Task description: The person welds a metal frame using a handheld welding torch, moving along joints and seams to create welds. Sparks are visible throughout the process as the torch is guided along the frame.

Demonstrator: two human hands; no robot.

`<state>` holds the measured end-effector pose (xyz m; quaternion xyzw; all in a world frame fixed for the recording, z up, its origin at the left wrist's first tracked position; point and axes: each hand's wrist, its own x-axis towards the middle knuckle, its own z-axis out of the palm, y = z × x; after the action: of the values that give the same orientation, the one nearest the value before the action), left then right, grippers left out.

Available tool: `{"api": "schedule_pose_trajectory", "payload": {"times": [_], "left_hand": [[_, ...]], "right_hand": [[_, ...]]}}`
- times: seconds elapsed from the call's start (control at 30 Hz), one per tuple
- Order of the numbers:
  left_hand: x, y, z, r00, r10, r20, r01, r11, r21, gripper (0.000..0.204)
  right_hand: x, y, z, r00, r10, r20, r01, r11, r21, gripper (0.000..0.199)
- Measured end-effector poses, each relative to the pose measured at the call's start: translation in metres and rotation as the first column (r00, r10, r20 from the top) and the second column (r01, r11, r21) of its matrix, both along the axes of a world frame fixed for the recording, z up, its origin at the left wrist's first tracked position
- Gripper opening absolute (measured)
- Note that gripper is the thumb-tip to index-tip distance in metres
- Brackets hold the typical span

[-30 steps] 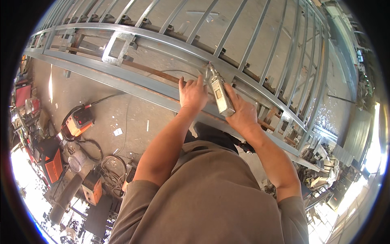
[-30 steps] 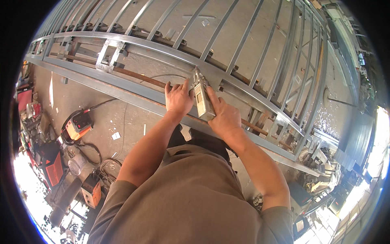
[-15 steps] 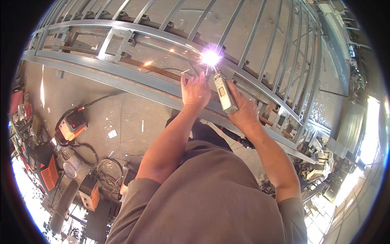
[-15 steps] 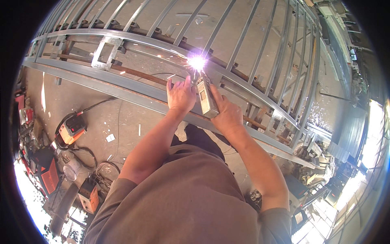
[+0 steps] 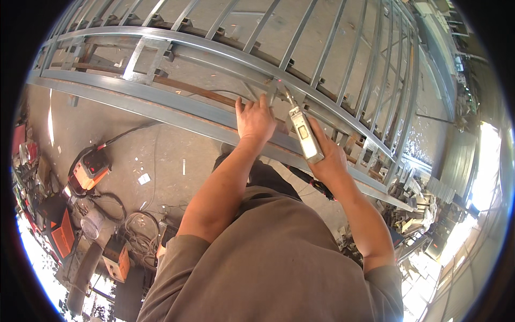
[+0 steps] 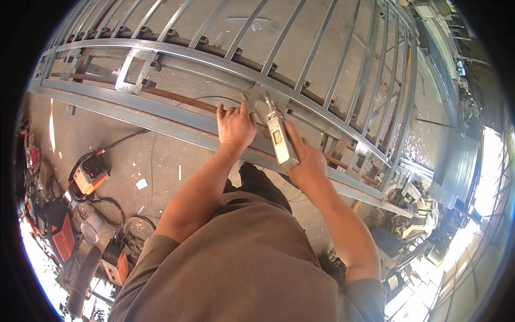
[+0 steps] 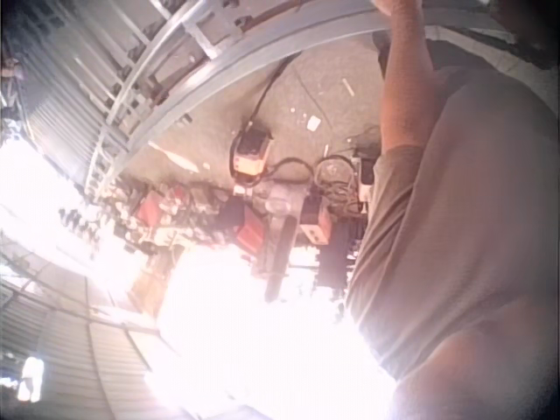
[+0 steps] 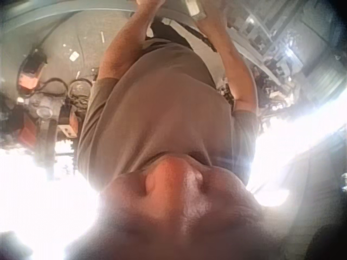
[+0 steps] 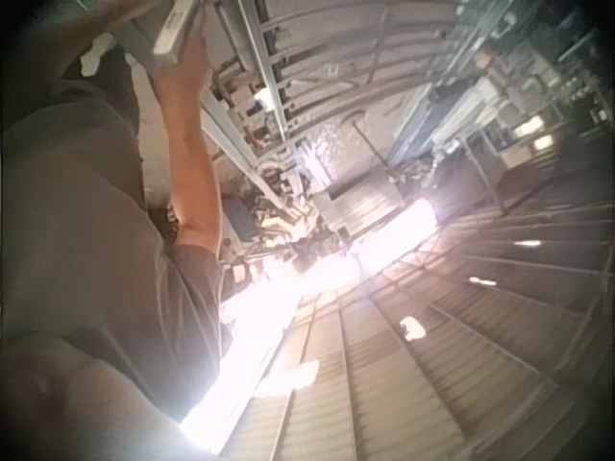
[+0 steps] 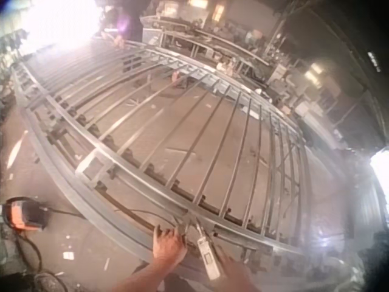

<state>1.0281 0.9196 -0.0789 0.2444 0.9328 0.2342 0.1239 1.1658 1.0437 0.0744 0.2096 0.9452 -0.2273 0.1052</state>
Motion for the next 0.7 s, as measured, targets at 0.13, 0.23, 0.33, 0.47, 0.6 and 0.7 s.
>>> {"api": "schedule_pose_trajectory", "payload": {"times": [0.13,0.23,0.33,0.47,0.6,0.7], "left_hand": [[-0.001,0.0,-0.001,1.0,-0.006,0.004,0.006,1.0,0.004,0.046],[-0.001,0.0,-0.001,1.0,-0.004,0.001,0.004,1.0,0.006,0.046],[0.0,0.0,-0.001,1.0,-0.01,0.013,0.011,1.0,-0.002,0.046],[-0.002,0.0,-0.003,1.0,-0.008,-0.016,0.008,1.0,0.008,0.046],[-0.001,0.0,-0.003,1.0,-0.011,-0.016,0.011,1.0,0.003,0.047],[-0.001,0.001,-0.002,1.0,-0.013,-0.014,0.013,1.0,0.002,0.047]], "right_hand": [[0.01,-0.005,0.022,0.989,-0.105,0.101,0.109,0.994,-0.033,0.086],[0.018,-0.015,0.038,0.991,-0.112,-0.072,0.098,0.979,-0.18,0.086],[0.023,-0.015,0.04,0.988,-0.149,-0.031,0.142,0.978,-0.155,0.085],[0.02,0.005,0.019,0.978,-0.185,0.1,0.188,0.982,-0.029,0.089],[0.023,0.019,-0.001,0.983,-0.161,0.09,0.159,0.987,0.021,0.093],[0.026,0.019,-0.006,0.984,-0.154,0.092,0.15,0.988,0.042,0.085]]}}
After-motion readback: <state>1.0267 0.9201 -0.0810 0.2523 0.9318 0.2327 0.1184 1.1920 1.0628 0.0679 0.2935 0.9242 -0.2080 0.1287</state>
